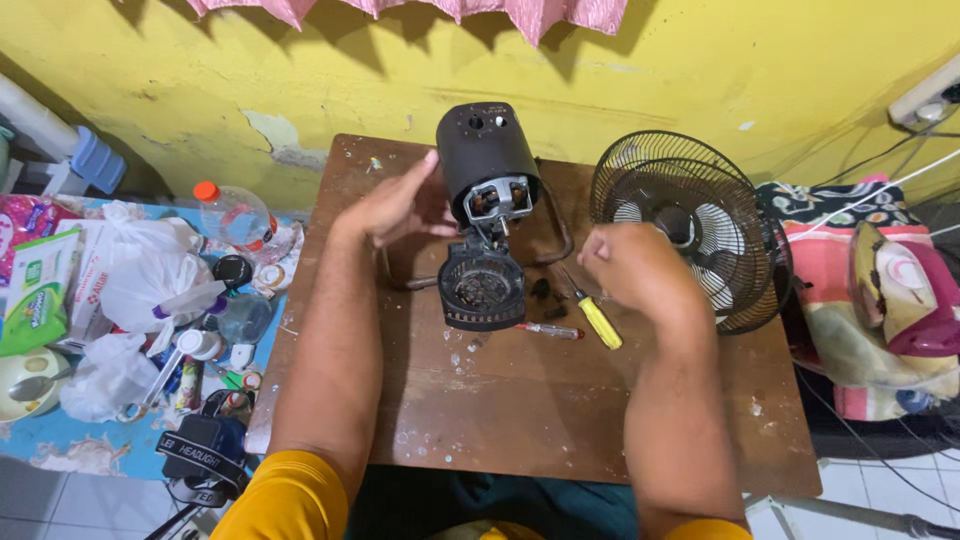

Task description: The person uses a screwdriver to remove screws from the rear housing of a small electric fan. They separate the outer casing from the motor assembly and then remove the motor from the metal stand, leaving the components disassembled on the table.

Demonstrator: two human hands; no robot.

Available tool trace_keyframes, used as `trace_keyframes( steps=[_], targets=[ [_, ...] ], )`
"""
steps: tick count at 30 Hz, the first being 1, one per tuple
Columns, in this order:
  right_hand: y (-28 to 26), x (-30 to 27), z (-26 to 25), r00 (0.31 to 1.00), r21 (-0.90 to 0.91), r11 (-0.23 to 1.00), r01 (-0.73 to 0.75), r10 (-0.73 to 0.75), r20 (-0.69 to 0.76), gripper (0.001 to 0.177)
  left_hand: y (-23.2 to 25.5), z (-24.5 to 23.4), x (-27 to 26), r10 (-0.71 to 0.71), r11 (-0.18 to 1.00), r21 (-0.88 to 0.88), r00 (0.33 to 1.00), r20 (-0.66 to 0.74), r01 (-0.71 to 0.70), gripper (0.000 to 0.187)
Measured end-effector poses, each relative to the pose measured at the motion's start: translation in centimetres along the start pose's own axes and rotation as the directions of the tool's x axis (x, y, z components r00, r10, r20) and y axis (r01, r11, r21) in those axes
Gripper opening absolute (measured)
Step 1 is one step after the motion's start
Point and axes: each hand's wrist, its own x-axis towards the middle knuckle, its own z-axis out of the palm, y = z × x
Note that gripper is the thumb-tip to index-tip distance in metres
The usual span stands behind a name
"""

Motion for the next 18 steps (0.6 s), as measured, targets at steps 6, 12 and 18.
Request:
trace_keyframes(
  steps=[6,12,18],
  targets=[
    [2.6,-1.4,4.4,0.996,-0.231,0.973,0.018,-0.037,-0.077,0.012,-1.3,-1.0,1.1,-0.020,0.988,-0.149,0.993,0.119,0.038,0.041],
    [5.4,-1.7,9.1,0.997,-0.367,0.928,-0.064,0.079,0.026,0.018,-3.4,0.3,2.5,0.084,0.926,0.336,0.963,0.255,-0.170,0.032],
    [6.2,-2.0,10.3,0.999,-0.389,0.921,-0.027,0.010,-0.045,0.016,-3.6,0.2,2.0,0.113,0.920,0.324,0.942,0.317,-0.219,0.032]
  ],
)
